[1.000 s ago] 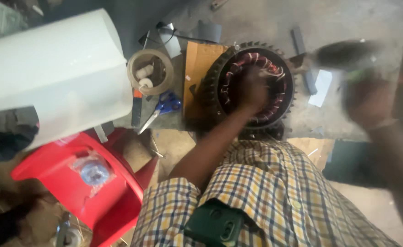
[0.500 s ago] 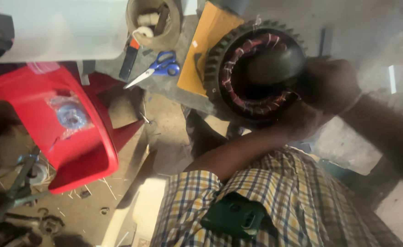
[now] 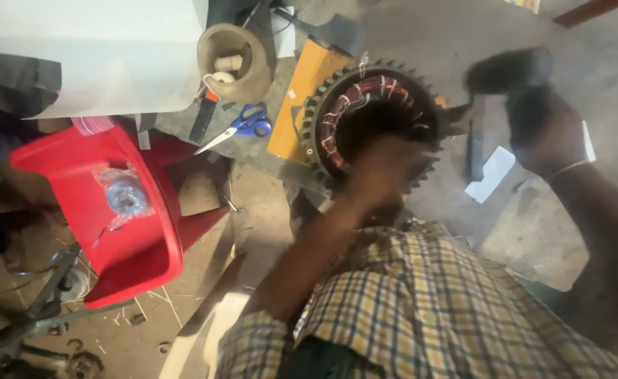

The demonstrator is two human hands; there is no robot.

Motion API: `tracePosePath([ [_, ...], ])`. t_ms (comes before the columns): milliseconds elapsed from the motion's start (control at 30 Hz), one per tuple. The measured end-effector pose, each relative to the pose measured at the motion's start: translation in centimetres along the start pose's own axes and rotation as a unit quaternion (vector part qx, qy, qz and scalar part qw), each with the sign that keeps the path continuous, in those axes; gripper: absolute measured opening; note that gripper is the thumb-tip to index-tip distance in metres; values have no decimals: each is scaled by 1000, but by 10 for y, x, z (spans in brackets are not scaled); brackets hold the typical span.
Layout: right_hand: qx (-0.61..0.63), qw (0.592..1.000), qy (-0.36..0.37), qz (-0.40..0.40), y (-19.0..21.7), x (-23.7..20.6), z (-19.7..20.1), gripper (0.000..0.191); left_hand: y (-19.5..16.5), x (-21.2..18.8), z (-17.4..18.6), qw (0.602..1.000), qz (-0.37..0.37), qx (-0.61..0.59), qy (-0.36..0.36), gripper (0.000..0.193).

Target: The person works on a copper-wound motor stator set on the floor, inserting and pressing wire ends and insulation material into the stator slots by hand while holding the stator steady. They repeatedly reach into the stator bore to seat the wires and adjust the winding.

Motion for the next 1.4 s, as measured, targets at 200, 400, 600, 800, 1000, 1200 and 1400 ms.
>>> tracePosePath([
  [200,-39,979,33,-199,-121,-48,-131,40,19,-25,49,982,-17,185,-18,27],
  [400,7,985,-125,-122,-103,-14,-132,45,35,-18,31,978,132,156,36,13],
  [600,591,782,-21,-195,-30,15,-174,40,38,-26,35,992,-17,127,-14,19],
  [800,498,835,-183,-146,-10,-46,-160,20,71,-39,22,993,-87,72,33,21],
  [1000,164,906,-330,-209,115,-166,-132,37,101,54,17,950,-254,36,177,30],
  [1200,222,928,-195,-226,151,-157,-52,21,-10,58,-8,893,-189,9,408,33],
  [1400,242,954,-70,163,141,-91,-56,44,-87,31,4,918,-232,-27,322,34],
])
Point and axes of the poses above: each hand's wrist, its own x-axis towards the middle knuckle, its own z-axis out of the back of the hand, y = z × x, the point moved 7 cm from there along x, towards the middle knuckle, and after that the axes turned 1 degree about z, right-handed, at the moved point
